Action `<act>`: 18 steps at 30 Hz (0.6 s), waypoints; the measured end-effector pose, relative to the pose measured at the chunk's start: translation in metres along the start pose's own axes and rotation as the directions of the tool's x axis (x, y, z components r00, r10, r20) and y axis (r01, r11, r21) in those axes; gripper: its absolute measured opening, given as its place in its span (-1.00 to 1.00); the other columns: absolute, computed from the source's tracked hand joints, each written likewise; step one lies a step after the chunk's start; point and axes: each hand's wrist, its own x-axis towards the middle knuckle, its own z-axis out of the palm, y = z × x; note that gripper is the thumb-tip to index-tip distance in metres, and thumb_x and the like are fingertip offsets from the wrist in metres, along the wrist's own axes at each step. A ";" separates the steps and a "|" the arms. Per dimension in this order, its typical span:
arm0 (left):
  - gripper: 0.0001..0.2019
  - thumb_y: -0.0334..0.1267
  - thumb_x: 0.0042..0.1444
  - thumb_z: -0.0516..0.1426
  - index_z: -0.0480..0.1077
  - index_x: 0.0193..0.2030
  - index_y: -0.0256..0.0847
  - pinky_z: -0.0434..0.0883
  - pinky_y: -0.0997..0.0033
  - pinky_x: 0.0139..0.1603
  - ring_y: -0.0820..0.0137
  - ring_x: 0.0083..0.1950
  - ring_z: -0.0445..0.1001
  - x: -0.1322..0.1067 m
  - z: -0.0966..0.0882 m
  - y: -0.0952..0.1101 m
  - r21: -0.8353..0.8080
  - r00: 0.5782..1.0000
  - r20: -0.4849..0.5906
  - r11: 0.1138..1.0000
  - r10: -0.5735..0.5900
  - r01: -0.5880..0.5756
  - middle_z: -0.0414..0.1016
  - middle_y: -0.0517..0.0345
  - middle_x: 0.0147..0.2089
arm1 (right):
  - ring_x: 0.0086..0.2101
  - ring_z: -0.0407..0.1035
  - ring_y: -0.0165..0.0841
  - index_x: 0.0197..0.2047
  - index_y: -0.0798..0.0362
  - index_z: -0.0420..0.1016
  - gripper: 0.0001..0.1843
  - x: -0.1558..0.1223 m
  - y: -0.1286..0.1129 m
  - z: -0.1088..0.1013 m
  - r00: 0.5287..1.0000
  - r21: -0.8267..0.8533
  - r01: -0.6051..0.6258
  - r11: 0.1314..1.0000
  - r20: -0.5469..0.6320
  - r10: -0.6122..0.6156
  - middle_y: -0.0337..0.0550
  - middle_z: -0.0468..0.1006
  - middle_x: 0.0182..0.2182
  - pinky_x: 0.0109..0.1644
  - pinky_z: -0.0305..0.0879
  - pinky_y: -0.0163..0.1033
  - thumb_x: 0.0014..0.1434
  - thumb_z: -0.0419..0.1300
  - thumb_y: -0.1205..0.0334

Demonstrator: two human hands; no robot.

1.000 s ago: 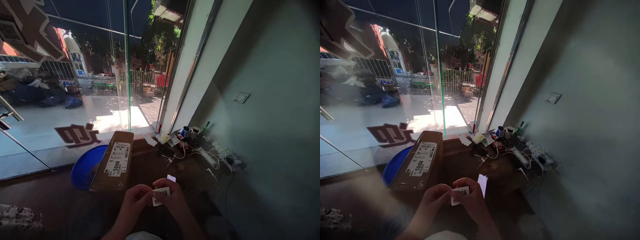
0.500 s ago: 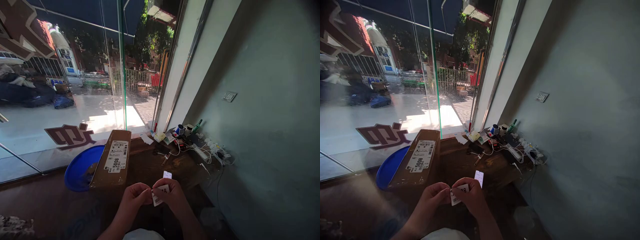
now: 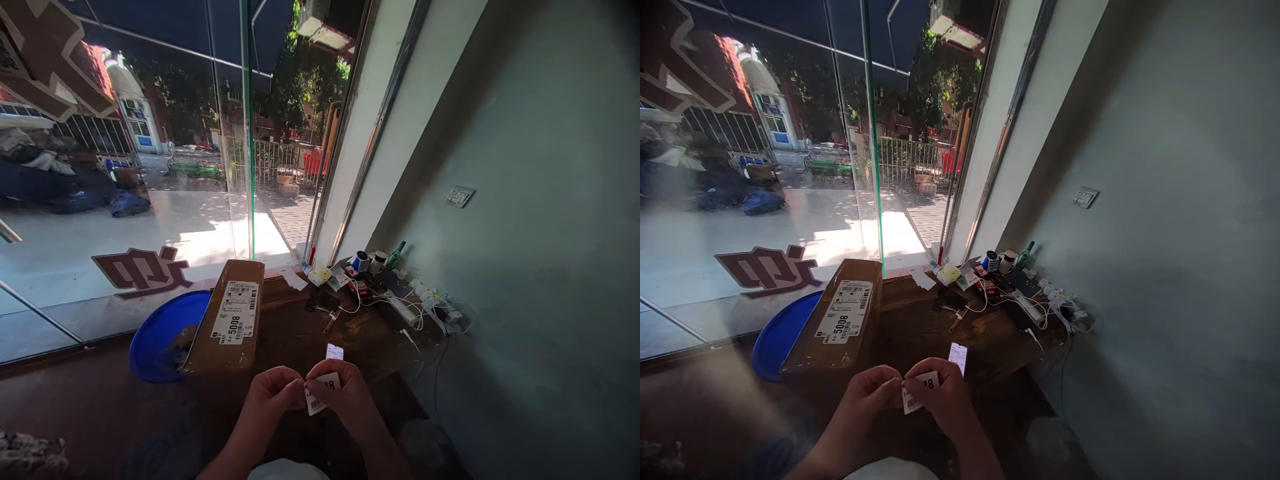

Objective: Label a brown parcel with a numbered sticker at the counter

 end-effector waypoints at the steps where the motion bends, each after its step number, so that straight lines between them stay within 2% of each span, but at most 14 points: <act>1: -0.53 0.15 -0.38 0.42 0.50 -0.57 -0.26 0.38 0.47 -0.36 0.46 -0.46 0.36 0.000 0.000 0.000 0.000 1.000 0.000 1.000 0.001 -0.001 0.44 0.18 -0.56 | -0.60 0.17 -0.50 -0.48 0.06 0.63 -0.69 0.000 -0.002 0.000 1.000 0.002 0.001 1.000 -0.003 -0.001 -0.30 0.42 -0.64 -0.50 0.19 -0.37 -0.20 0.46 0.00; 5: -0.51 0.17 -0.39 0.42 0.50 -0.56 -0.26 0.40 0.46 -0.35 0.46 -0.46 0.38 0.001 -0.001 0.001 -0.003 1.000 -0.001 1.000 -0.009 0.009 0.46 0.17 -0.55 | -0.59 0.19 -0.50 -0.48 0.07 0.62 -0.69 0.000 -0.004 0.000 1.000 0.003 -0.003 1.000 -0.001 0.003 -0.29 0.42 -0.63 -0.50 0.19 -0.38 -0.20 0.47 0.00; 11: -0.48 0.18 -0.46 0.44 0.47 -0.59 -0.26 0.38 0.47 -0.35 0.47 -0.47 0.37 0.000 -0.001 0.002 -0.007 1.000 -0.001 1.000 -0.017 0.017 0.44 0.20 -0.57 | -0.58 0.20 -0.49 -0.45 0.07 0.63 -0.69 0.001 0.006 -0.001 1.000 0.000 0.020 1.000 0.007 -0.020 -0.27 0.44 -0.61 -0.50 0.17 -0.38 -0.15 0.45 -0.01; 18: -0.46 0.20 -0.48 0.43 0.42 -0.62 -0.25 0.34 0.50 -0.43 0.51 -0.51 0.30 -0.002 0.005 0.008 -0.017 1.000 -0.002 1.000 -0.011 0.011 0.36 0.25 -0.61 | -0.55 0.23 -0.47 -0.48 0.07 0.63 -0.65 -0.002 -0.007 0.003 1.000 -0.028 -0.001 1.000 -0.008 0.000 -0.25 0.46 -0.59 -0.47 0.19 -0.36 -0.22 0.49 -0.03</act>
